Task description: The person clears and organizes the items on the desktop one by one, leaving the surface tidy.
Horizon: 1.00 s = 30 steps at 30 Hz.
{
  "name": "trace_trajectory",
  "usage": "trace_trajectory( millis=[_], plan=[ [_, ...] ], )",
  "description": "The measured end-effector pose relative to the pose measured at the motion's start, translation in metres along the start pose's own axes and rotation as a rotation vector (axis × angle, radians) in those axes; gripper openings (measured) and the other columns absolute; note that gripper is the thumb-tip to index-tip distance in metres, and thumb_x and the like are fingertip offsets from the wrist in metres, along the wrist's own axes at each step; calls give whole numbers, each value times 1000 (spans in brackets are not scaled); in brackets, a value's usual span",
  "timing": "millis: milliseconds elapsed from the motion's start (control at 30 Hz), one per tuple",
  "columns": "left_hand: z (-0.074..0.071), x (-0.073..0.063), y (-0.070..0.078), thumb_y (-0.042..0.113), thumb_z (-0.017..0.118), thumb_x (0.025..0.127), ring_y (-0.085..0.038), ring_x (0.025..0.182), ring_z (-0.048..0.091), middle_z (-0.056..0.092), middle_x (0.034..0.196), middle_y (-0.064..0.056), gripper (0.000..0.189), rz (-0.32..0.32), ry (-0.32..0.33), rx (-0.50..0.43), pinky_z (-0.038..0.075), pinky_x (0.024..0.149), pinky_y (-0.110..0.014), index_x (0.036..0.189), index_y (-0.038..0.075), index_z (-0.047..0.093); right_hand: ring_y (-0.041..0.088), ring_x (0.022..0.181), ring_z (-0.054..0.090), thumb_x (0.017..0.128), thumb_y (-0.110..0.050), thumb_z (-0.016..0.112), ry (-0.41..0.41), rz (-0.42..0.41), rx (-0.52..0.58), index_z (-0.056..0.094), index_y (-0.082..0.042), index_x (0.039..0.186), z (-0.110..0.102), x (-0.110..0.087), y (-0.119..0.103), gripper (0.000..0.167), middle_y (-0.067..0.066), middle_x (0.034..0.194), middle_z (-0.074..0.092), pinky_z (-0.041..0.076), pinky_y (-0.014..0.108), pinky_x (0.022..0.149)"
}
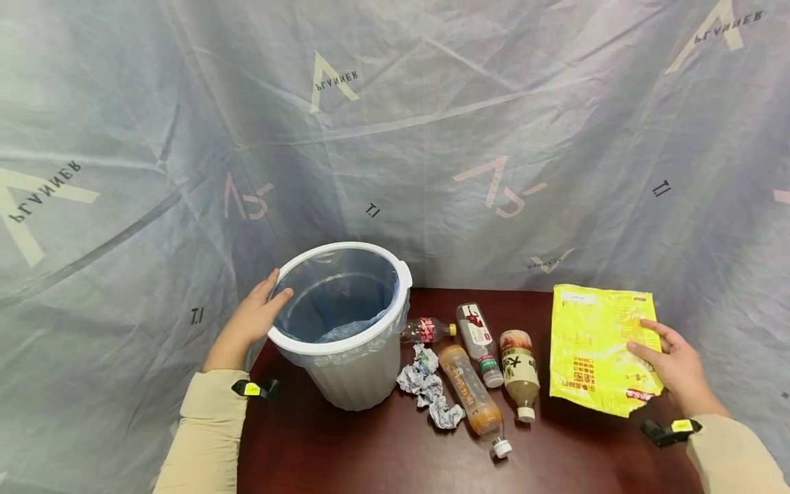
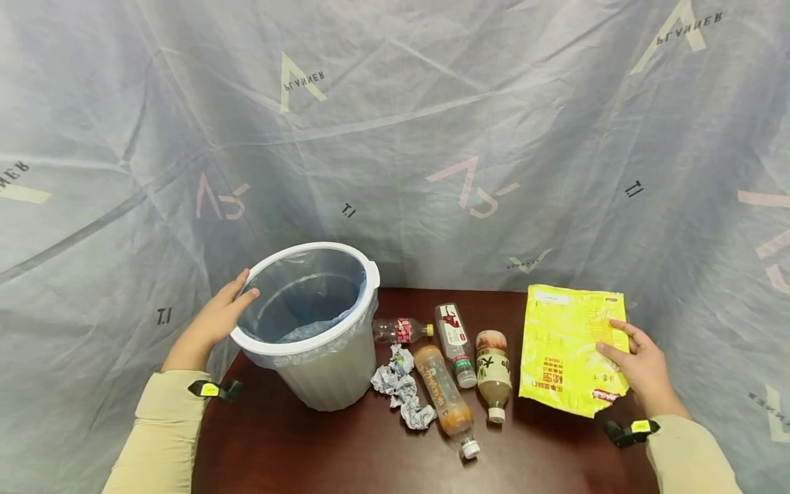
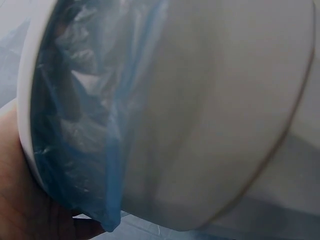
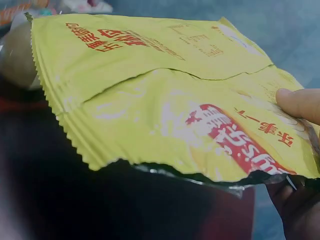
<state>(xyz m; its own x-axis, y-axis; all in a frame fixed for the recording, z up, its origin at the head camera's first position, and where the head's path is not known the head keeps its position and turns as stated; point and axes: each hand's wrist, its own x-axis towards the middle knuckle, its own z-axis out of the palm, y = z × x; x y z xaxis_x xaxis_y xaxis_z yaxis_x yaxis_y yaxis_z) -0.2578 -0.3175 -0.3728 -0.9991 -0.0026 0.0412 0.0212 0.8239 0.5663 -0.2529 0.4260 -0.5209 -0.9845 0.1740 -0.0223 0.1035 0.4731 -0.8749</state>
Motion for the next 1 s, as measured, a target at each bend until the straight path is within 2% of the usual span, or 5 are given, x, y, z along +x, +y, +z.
trace_trajectory(
  millis=[100,200,433,600,1000],
  plan=[
    [1,0,1,54,38,105,-56,146,17,13,163,-33,79,7,-9,9,17,114,-71,163,10,8,-1,75,54,95,-40,69,17,-24,73,38,-37,156,-1,4,-18,68,-7,157,40,47,28,53],
    [2,0,1,55,37,106,-55,147,16,13,163,-32,79,15,-13,18,17,114,-70,163,9,8,-1,71,62,95,-30,72,-4,-42,195,43,-37,152,-2,9,-36,64,-20,126,62,53,26,55],
    [2,-1,0,55,37,106,-55,147,14,11,164,-32,81,11,-21,7,16,114,-70,163,8,6,-4,92,62,95,-33,71,-7,-80,180,41,-37,154,4,13,-82,67,-4,160,37,52,21,59],
    [-1,-4,-1,55,39,105,-54,148,12,8,165,-30,83,20,-34,-4,15,115,-70,163,8,4,7,64,66,92,-15,75,-53,-142,430,49,-28,148,10,19,-110,63,-17,100,68,56,24,54],
    [-3,-4,2,58,36,105,-52,149,12,8,166,-28,83,32,-44,-5,15,115,-70,164,11,4,7,51,50,93,-18,74,-10,-233,340,49,-27,149,21,30,-158,63,-17,116,63,47,20,51]
  ],
)
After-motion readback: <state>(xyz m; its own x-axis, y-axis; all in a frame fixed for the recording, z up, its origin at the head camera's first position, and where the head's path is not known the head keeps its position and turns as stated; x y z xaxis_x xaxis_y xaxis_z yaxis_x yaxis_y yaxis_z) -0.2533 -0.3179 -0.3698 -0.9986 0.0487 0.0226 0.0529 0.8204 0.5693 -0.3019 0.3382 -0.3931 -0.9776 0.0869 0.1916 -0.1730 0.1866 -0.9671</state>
